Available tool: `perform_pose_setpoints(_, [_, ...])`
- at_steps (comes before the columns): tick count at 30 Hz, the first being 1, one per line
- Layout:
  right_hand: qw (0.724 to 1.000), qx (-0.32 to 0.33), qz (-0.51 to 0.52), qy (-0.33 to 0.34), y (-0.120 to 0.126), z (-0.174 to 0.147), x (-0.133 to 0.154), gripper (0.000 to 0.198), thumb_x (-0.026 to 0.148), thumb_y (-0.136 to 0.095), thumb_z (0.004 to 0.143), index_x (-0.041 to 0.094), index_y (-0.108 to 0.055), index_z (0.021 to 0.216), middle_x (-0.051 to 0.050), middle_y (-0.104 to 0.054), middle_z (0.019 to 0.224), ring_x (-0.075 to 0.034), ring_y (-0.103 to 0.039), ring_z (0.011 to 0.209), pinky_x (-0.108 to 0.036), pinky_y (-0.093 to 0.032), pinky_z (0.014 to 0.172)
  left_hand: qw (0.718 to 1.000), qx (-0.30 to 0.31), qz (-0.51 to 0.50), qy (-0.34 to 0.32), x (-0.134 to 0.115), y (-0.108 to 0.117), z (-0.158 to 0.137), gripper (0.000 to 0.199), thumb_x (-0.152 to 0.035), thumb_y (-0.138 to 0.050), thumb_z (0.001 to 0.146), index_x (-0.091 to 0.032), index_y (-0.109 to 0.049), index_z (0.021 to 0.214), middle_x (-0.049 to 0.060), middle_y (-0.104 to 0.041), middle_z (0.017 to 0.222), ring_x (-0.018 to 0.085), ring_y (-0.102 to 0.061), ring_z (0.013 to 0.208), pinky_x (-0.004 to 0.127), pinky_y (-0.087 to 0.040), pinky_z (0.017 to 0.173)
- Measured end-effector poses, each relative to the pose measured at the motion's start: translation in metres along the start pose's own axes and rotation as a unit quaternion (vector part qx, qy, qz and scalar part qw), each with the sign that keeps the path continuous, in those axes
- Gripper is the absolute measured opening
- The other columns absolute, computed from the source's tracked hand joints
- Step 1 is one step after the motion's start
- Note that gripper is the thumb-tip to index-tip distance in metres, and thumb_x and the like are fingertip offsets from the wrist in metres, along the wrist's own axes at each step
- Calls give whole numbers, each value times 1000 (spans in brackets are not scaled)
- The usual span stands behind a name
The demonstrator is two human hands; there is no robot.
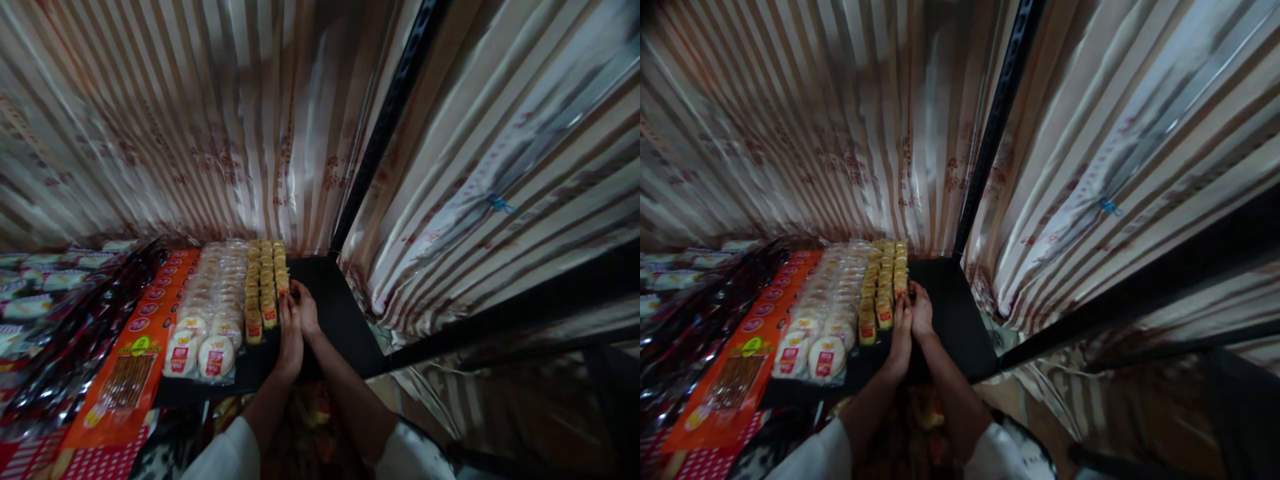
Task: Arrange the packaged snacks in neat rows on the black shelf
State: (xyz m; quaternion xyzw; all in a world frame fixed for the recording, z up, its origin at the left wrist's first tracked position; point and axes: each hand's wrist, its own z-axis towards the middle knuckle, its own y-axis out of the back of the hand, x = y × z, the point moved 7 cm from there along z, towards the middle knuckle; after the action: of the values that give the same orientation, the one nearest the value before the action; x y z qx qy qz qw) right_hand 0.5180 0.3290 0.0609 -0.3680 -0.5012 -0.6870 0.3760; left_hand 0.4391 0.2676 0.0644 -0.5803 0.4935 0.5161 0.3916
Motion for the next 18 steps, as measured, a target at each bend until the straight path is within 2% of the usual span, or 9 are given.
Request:
perform_pose_setpoints(5, [999,14,-21,33,-2,-1,8,40,25,-51,77,23,-58,117,-6,-63,106,-20,-57,100,-37,-46,90,1000,7,-8,-1,5,-1,1,53,-30,-28,92,-11,-28,141,11,-21,152,18,-18,140,35,-18,114])
perform_pose_setpoints(10, [1000,14,4,21,-6,-1,0,42,26,-50,79,22,-56,120,-6,-63,111,-20,-57,100,-38,-45,92,1000,1,9,16,7,-2,3,52,-28,-28,91,-10,-29,140,11,-23,152,18,-18,140,33,-15,115])
perform_pose_setpoints(18, [1000,16,19,-9,-3,-3,-7,47,31,-53,76,19,-57,121,-7,-62,118,-23,-52,110,-38,-46,92,1000,-2,-24,8,5,-3,-2,54,-31,-27,91,-10,-26,141,9,-23,152,16,-20,140,29,-16,115])
